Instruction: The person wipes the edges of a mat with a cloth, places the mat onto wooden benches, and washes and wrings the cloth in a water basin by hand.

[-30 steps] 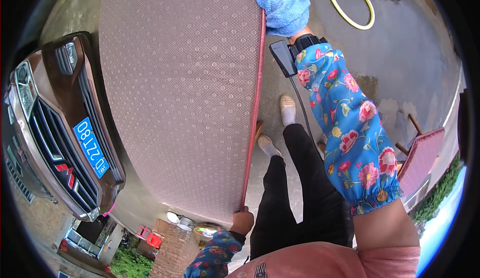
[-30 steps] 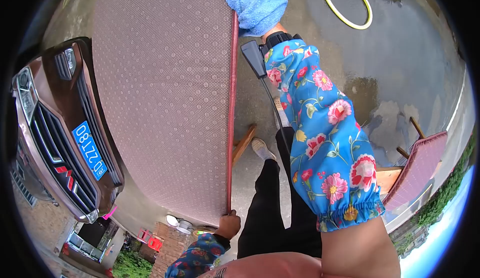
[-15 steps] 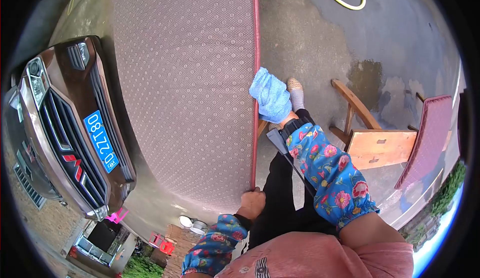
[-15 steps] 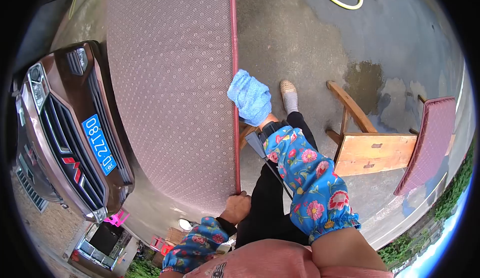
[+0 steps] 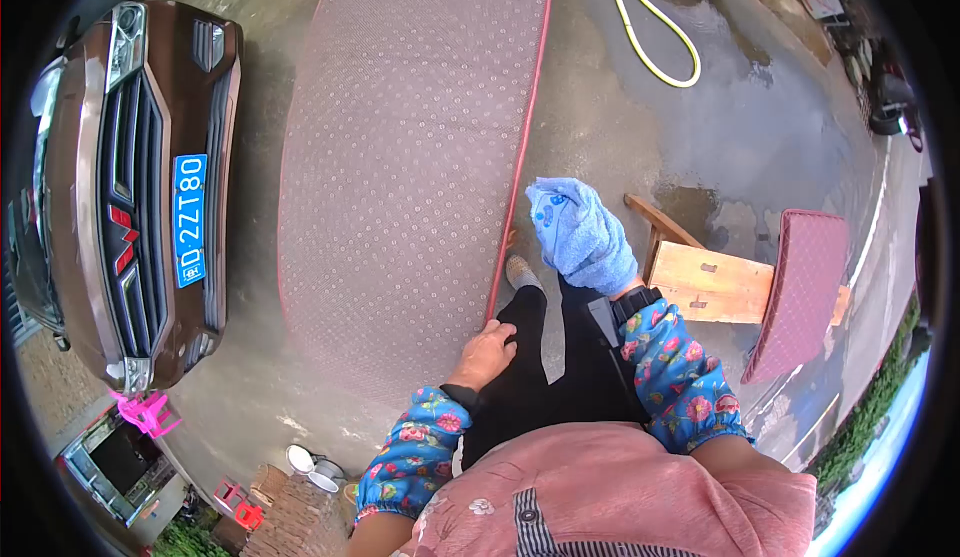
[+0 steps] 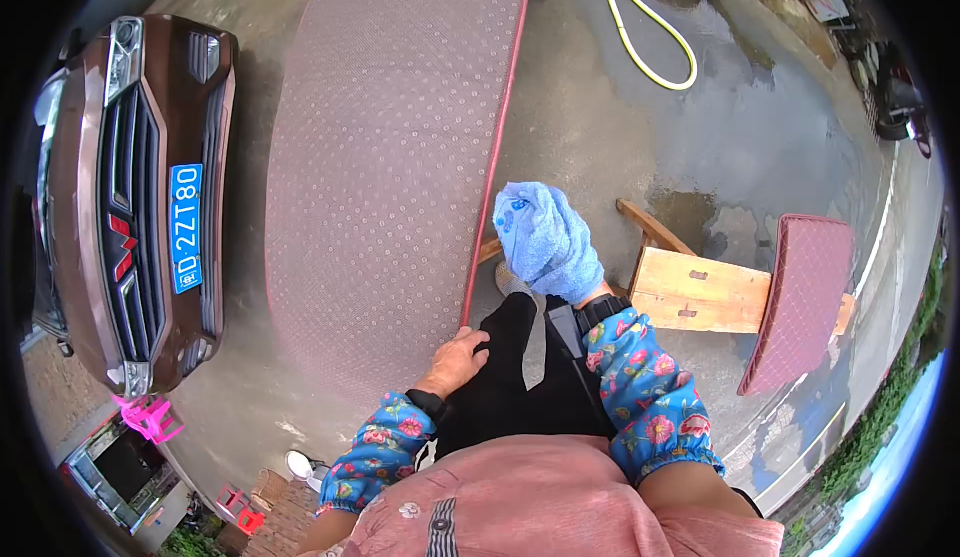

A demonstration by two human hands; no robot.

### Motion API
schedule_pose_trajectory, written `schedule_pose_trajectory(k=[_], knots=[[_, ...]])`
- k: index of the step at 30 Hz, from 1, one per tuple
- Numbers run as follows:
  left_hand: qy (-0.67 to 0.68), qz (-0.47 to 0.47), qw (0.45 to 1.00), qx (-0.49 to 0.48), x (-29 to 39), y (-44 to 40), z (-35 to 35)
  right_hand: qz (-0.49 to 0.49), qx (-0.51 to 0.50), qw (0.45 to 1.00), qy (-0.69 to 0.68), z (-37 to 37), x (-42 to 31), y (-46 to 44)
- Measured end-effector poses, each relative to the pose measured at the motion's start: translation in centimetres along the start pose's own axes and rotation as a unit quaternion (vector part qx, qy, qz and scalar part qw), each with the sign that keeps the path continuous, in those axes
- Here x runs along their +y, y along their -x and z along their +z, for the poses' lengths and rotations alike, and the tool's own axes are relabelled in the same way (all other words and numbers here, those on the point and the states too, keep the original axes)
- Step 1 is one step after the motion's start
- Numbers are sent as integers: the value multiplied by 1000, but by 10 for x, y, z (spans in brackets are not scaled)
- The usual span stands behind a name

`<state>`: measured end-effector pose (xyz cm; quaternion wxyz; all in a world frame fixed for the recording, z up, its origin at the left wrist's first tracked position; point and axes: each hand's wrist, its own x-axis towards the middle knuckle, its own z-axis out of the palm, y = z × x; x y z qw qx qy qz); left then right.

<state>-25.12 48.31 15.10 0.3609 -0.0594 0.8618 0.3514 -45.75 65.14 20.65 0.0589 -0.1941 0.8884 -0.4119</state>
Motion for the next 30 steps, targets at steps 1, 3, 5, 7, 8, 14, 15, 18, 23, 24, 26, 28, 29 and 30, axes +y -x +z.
schedule_pose_trajectory(k=[1, 3, 5, 7, 8, 14, 15, 18, 23, 24, 26, 28, 29, 30], knots=[[5, 4, 1000, 12, 1, 0, -6, -13, 0, 1000, 5, -9, -13, -5], [196, 56, 974, 102, 8, 1, -22, -199, -4, 966, 168, -27, -43, -18], [265, 57, 952, 145, 38, 6, -59, -200, -76, 920, 328, -76, -105, -27], [331, 66, 925, 178, 68, 11, -89, -238, -17, 887, 395, -89, -127, -26], [383, 75, 902, 186, 76, 12, -100, -160, -76, 920, 348, -70, -125, -20], [467, 224, 833, 196, 139, 34, -147, -275, -16, 934, 228, -88, -135, -10], [483, 245, 817, 199, 141, 36, -147, -280, 0, 936, 214, -90, -141, -7], [499, 278, 798, 191, 147, 39, -156, -276, -50, 878, 387, -102, -159, -4], [514, 247, 802, 179, 148, 41, -162, -193, -53, 950, 239, -113, -146, 9], [520, 231, 792, 221, 149, 42, -162, -233, -12, 924, 303, -112, -144, 10], [496, 227, 784, 294, 154, 44, -165, -173, 10, 959, 225, -115, -149, 20], [492, 255, 788, 268, 165, 50, -171, -113, 29, 983, 143, -128, -166, 29], [488, 279, 790, 244, 166, 51, -173, -94, 0, 982, 165, -135, -181, 32], [490, 279, 789, 247, 168, 49, -174, -77, -31, 979, 187, -140, -190, 34]])
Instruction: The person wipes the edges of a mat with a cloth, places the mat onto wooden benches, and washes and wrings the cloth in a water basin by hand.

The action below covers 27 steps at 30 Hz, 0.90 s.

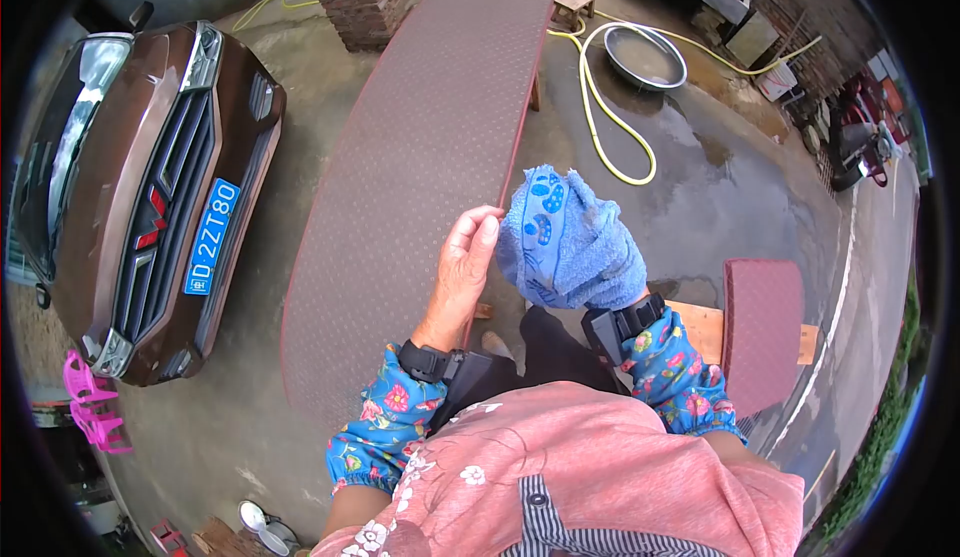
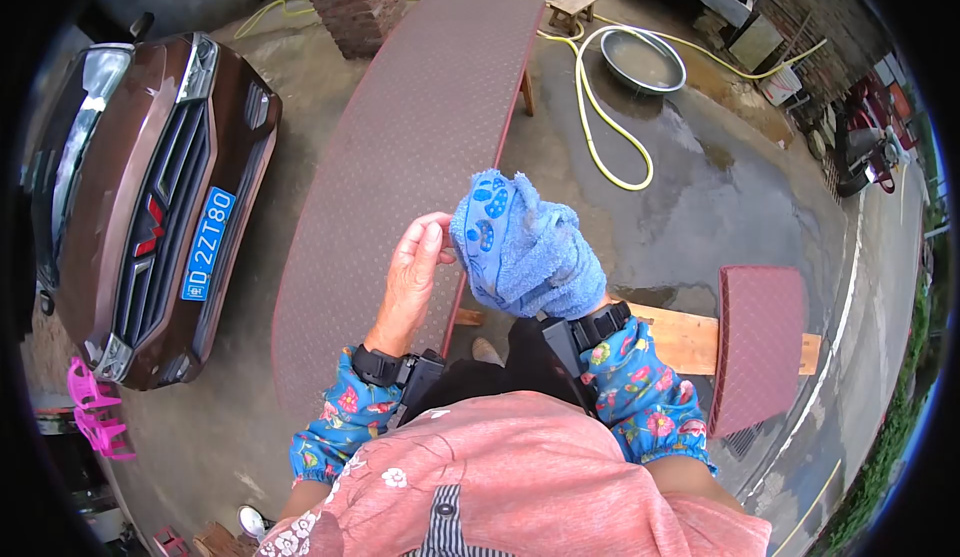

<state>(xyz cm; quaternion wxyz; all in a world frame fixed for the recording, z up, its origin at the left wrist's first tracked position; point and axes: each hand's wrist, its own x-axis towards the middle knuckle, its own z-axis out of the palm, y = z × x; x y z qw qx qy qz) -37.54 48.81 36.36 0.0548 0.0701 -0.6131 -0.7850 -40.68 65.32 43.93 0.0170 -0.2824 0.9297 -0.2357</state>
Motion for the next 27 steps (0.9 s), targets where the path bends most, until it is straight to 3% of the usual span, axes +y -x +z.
schedule_pose_trajectory(k=[1, 3, 7, 9, 10, 12, 13, 15, 22, 24, 25, 27], knots=[[-6, -12, 999, -36, -2, -2, 0, -4, -3, 1000, 1, 5, 4, -1], [-10, -26, 997, -67, 1, -2, 2, -174, 29, 937, 303, 21, 16, -6], [65, -46, 992, -93, -3, 2, -2, -124, 45, 927, 351, 45, 28, -1], [76, -33, 993, -82, -5, 3, -7, -90, 59, 975, 194, 61, 49, -2], [78, -34, 993, -80, -5, 3, -9, -90, 57, 975, 194, 61, 50, 2], [115, -22, 992, -38, -1, 2, -10, -47, 75, 995, 34, 45, 37, 7], [114, -22, 993, -35, -1, 2, -8, -49, 74, 996, 33, 45, 42, 9], [168, -9, 985, -38, 11, 2, -3, -176, 146, 973, -30, 45, 49, 6], [108, 23, 993, -43, 21, -4, -3, -136, 111, 981, -85, 47, 71, 8], [112, 20, 993, -38, 22, -4, -2, -142, 87, 963, -211, 42, 75, 11], [115, 15, 993, -23, 22, -4, -2, -138, 93, 964, -208, 36, 77, 12], [124, 13, 992, -29, 15, -4, -6, -284, 146, 940, -119, 18, 59, 9]])
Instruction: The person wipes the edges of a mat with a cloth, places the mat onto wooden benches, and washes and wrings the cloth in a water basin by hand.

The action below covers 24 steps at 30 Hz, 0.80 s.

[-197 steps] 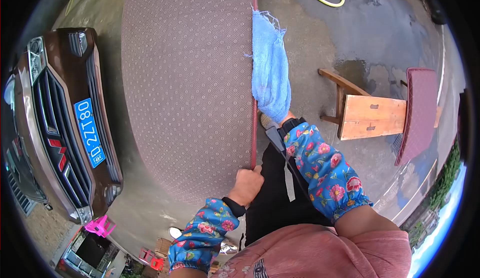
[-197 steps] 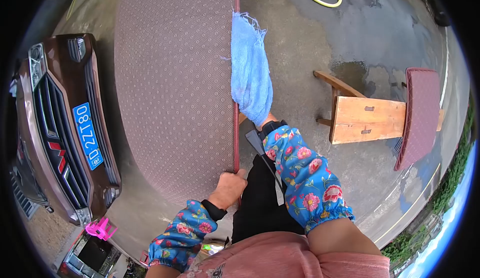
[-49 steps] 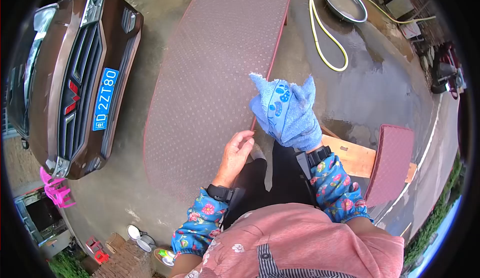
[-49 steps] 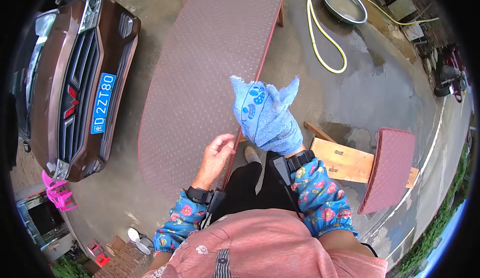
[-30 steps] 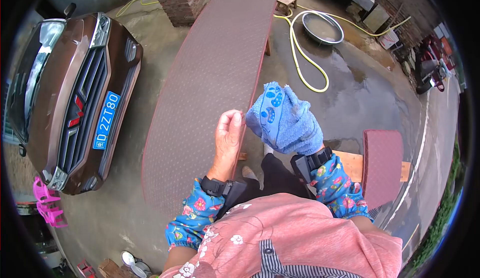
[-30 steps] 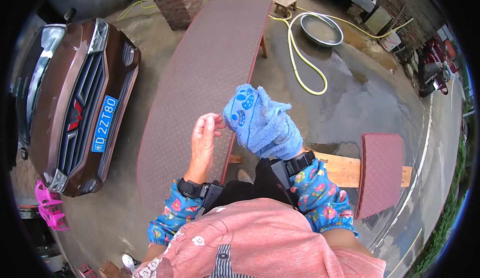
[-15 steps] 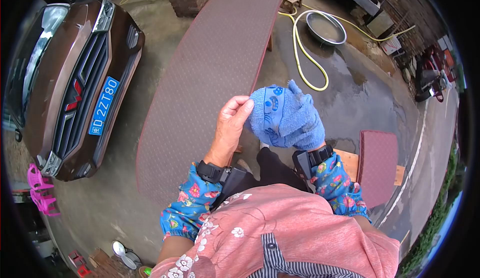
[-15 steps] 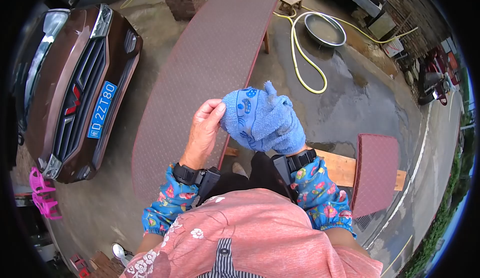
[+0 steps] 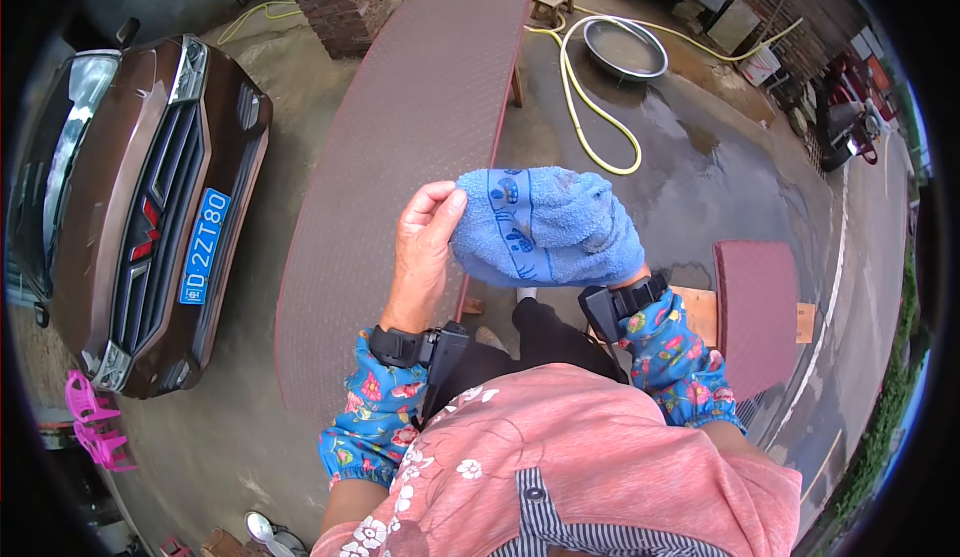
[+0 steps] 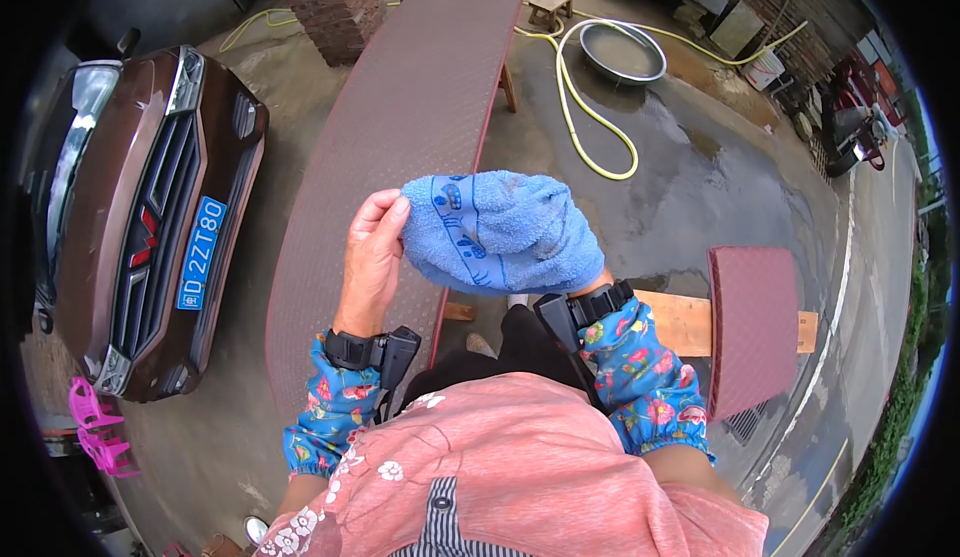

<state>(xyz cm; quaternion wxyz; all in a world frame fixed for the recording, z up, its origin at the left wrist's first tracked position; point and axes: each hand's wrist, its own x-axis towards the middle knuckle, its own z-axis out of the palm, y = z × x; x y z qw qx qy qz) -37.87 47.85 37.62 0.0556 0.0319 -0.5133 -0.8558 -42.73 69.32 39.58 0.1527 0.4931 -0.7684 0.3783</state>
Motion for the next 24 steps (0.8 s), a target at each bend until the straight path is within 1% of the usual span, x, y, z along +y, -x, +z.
schedule_pose_trajectory(k=[1, 3, 4, 6, 7, 9, 10, 12, 13, 15, 16, 17, 18, 19, 20, 21, 23, 24], knots=[[-5, -5, 1000, 0, 0, 0, 0, 2, 4, 1000, 2, -1, 0, 2], [-12, -13, 1000, -4, -4, 1, -2, 94, -10, 994, -54, -1, 2, 10], [-17, -16, 1000, 0, -6, 2, -2, 99, -6, 994, -52, 0, 6, 16], [-23, -20, 1000, 0, -7, 1, 0, 140, 17, 987, -71, 5, 13, 26], [-18, -22, 1000, -4, -8, 2, 1, 143, 20, 987, -71, 8, 14, 31], [-14, -23, 1000, -10, -6, 1, 6, 192, 69, 973, -111, 10, 13, 34], [-23, -23, 999, -12, -4, 1, 9, 193, 70, 973, -111, 9, 12, 34], [-32, -22, 999, -14, 1, 1, 13, 149, 90, 985, -2, 7, 7, 32], [-40, -18, 999, -22, 2, 1, 14, 149, 91, 985, -2, 5, 6, 30], [-49, -13, 998, -31, 7, 2, 20, 65, 78, 980, 173, -2, 5, 26], [-69, 11, 997, -44, 11, 3, 24, 64, 79, 980, 173, -8, 3, 24], [-89, 35, 994, -54, 17, 4, 29, 98, 74, 985, 119, -18, -1, 20], [-90, 35, 994, -50, 25, 6, 36, 131, 67, 987, 63, -25, -5, 15], [-122, 35, 989, -69, 35, 7, 43, 81, 34, 986, 141, -32, -8, 5], [-155, 32, 983, -89, 38, 8, 48, 82, 32, 987, 136, -25, -5, 3], [-156, 29, 984, -87, 35, 6, 49, 91, 18, 992, 90, -14, -1, 3], [-187, 53, 977, -87, 26, -7, 51, 102, -10, 995, 1, 6, 12, 3], [-188, 54, 977, -84, 20, -9, 49, 101, -11, 995, -2, 13, 14, 12]])
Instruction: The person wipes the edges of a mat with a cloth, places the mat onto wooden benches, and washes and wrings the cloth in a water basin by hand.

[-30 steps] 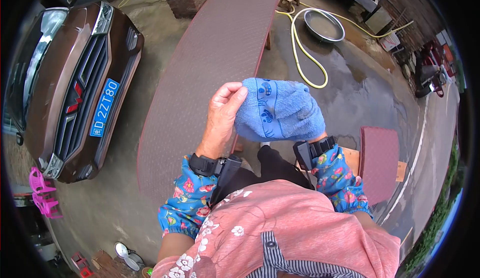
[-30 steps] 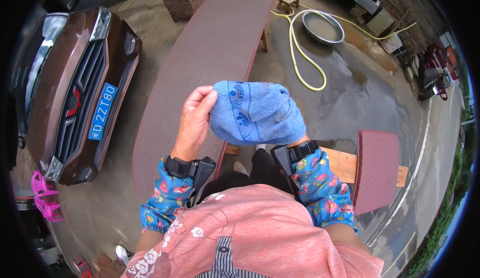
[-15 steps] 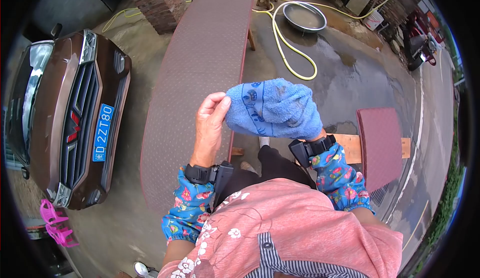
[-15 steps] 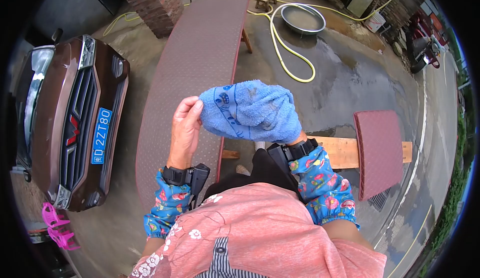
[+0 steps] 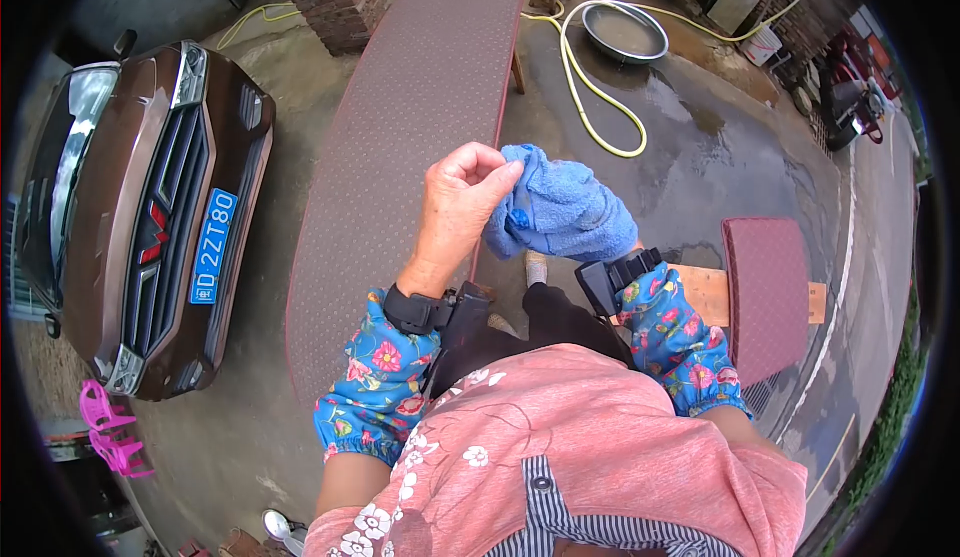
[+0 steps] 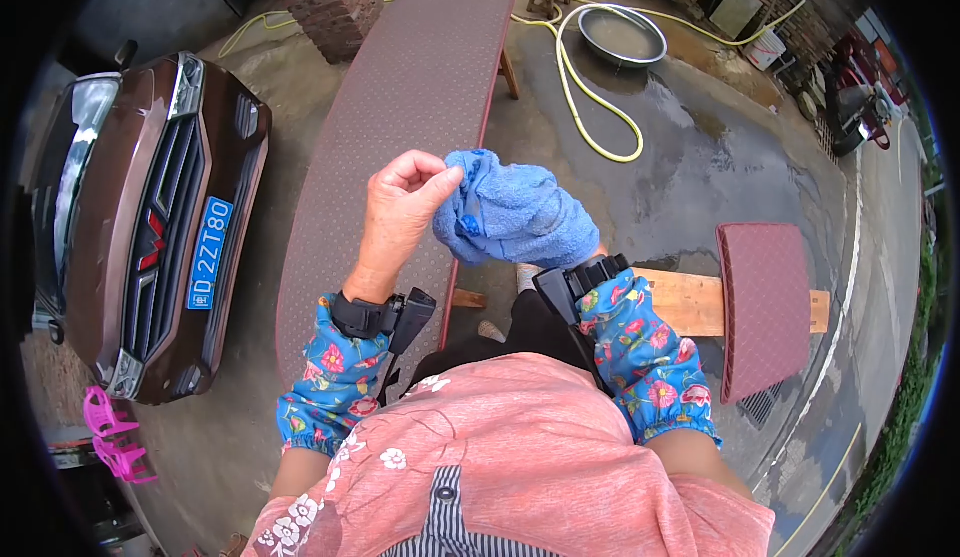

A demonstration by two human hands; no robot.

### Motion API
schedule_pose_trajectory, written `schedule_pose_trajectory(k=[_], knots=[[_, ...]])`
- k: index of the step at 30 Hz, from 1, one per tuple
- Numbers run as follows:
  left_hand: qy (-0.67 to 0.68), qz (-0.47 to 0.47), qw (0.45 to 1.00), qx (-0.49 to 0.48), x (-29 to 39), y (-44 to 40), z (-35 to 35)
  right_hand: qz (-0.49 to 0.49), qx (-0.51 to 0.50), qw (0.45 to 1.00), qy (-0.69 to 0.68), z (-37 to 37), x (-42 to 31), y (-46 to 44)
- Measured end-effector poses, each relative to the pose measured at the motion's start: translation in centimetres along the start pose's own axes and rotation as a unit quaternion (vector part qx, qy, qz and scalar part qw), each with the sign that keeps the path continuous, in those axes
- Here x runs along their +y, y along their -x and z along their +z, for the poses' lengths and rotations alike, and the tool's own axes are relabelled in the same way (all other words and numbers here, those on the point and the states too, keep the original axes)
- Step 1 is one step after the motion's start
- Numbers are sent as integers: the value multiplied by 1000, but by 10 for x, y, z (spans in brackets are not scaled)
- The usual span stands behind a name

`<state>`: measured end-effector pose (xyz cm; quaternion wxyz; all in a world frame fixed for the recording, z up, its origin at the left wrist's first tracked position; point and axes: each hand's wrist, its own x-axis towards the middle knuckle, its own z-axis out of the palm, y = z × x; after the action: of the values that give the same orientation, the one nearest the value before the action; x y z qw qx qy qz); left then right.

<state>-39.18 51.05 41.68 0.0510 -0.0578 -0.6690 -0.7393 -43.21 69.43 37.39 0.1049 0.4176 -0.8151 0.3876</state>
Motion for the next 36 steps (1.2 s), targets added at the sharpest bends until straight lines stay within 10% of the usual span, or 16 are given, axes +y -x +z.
schedule_pose_trajectory(k=[2, 3, 8, 10, 11, 14, 18, 22, 28, 36], knots=[[-68, -31, 997, 15, -20, -6, -9, -28, 47, 997, 49, 13, 6, 15], [-61, -30, 997, 23, -24, -8, -15, 146, 16, 972, -182, 4, -13, 11], [1, -82, 996, 27, -11, -12, -28, 89, 23, 994, -60, -13, -32, 2], [10, -80, 996, -25, -5, -15, -21, 315, -12, 864, -392, -19, -51, -14], [16, -67, 997, -35, -4, -17, -16, 159, -31, 947, -276, -14, -42, -24], [-21, -62, 996, -64, 1, -19, -12, 261, -142, 947, -121, -27, -56, -16], [-15, -57, 996, -68, -6, -23, -13, 114, -18, 992, 43, 4, -18, 11], [-29, -76, 996, -44, -40, -16, -20, 45, -4, 999, -23, -2, -38, -3], [4, -110, 993, -29, -76, 1, -15, 19, -137, 928, 346, 11, -43, 3], [-24, -113, 985, 130, -95, 29, -22, 62, 43, 989, 127, -4, -18, -11]])
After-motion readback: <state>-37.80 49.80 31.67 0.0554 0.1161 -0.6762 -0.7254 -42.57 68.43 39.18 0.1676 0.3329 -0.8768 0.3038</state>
